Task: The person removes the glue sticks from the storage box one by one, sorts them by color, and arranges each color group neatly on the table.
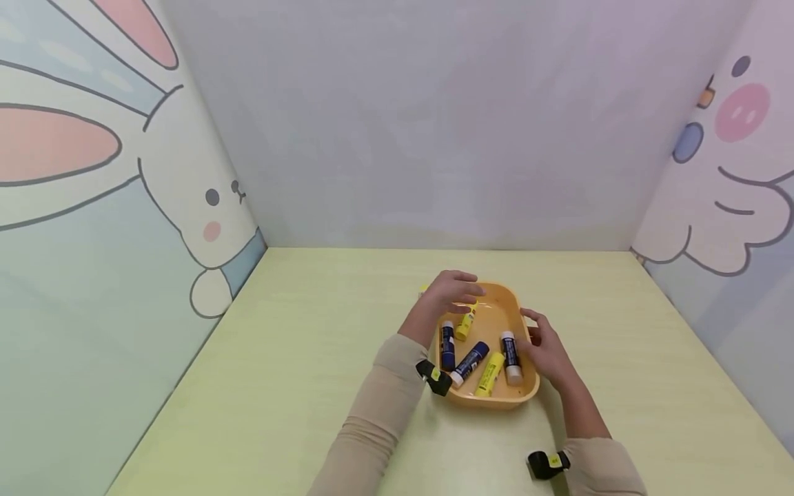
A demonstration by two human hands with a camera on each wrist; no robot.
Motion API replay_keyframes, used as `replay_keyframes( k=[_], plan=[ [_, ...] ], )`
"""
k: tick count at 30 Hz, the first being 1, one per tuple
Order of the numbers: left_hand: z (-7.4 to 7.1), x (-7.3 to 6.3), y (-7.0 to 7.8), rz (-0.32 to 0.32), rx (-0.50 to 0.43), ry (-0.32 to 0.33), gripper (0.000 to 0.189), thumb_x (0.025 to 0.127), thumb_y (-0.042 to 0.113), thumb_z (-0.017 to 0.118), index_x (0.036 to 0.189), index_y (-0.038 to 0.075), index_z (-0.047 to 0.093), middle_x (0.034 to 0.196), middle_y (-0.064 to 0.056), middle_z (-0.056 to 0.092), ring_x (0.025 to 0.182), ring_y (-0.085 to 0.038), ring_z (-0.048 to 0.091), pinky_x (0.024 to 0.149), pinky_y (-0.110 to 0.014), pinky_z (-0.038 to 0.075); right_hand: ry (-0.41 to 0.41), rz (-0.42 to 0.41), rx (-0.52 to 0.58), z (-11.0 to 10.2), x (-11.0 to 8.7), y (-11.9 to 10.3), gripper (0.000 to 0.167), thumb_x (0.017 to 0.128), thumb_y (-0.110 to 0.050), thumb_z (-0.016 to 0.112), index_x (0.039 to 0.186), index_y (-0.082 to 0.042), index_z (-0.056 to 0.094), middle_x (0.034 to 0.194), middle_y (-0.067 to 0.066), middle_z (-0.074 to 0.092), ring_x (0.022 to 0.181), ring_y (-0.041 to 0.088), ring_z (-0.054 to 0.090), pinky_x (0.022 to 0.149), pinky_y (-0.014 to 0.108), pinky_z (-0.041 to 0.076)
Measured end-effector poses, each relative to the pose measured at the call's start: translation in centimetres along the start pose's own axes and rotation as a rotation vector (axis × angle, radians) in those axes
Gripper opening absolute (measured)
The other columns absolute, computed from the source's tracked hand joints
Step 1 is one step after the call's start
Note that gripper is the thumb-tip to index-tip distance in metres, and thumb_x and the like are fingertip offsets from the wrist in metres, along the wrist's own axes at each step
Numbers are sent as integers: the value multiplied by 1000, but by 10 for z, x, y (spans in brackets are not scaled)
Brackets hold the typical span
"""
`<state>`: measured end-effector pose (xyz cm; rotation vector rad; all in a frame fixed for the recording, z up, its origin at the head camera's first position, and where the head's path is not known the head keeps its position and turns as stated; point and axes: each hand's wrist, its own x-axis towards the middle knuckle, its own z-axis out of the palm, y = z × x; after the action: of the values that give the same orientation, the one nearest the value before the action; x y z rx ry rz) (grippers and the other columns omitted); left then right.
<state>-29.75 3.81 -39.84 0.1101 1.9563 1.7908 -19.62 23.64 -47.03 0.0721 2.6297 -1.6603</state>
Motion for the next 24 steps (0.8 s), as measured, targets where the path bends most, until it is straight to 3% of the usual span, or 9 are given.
replay_keyframes(
  k=[8,13,18,24],
  plan=[
    [16,6,-6,-62,36,-75,53,79,13,75,127,2,55,99,-6,62,94,-28,60,78,-41,51,2,15,5,1,-2,1,64,91,-5,52,146,-9,19,131,35,39,114,42,45,89,50,43],
    [25,7,-13,-91,8,-63,51,79,12,75,125,1,56,100,-7,62,97,-30,59,80,-44,50,4,4,4,0,-1,2,64,91,-5,51,146,-8,19,131,35,38,114,43,46,89,51,43],
    [30,11,-17,-110,53,-54,48,78,12,76,122,2,58,96,-6,63,90,-28,62,78,-43,51,9,-6,4,-1,0,0,63,91,-5,51,146,-8,19,131,36,38,113,43,46,89,52,43],
    [34,18,-23,-179,58,-77,48,78,9,76,122,2,59,94,-9,63,87,-29,62,76,-44,52,2,1,14,0,-1,-2,64,92,-5,51,147,-9,19,131,36,38,114,43,46,88,51,44]
  ],
)
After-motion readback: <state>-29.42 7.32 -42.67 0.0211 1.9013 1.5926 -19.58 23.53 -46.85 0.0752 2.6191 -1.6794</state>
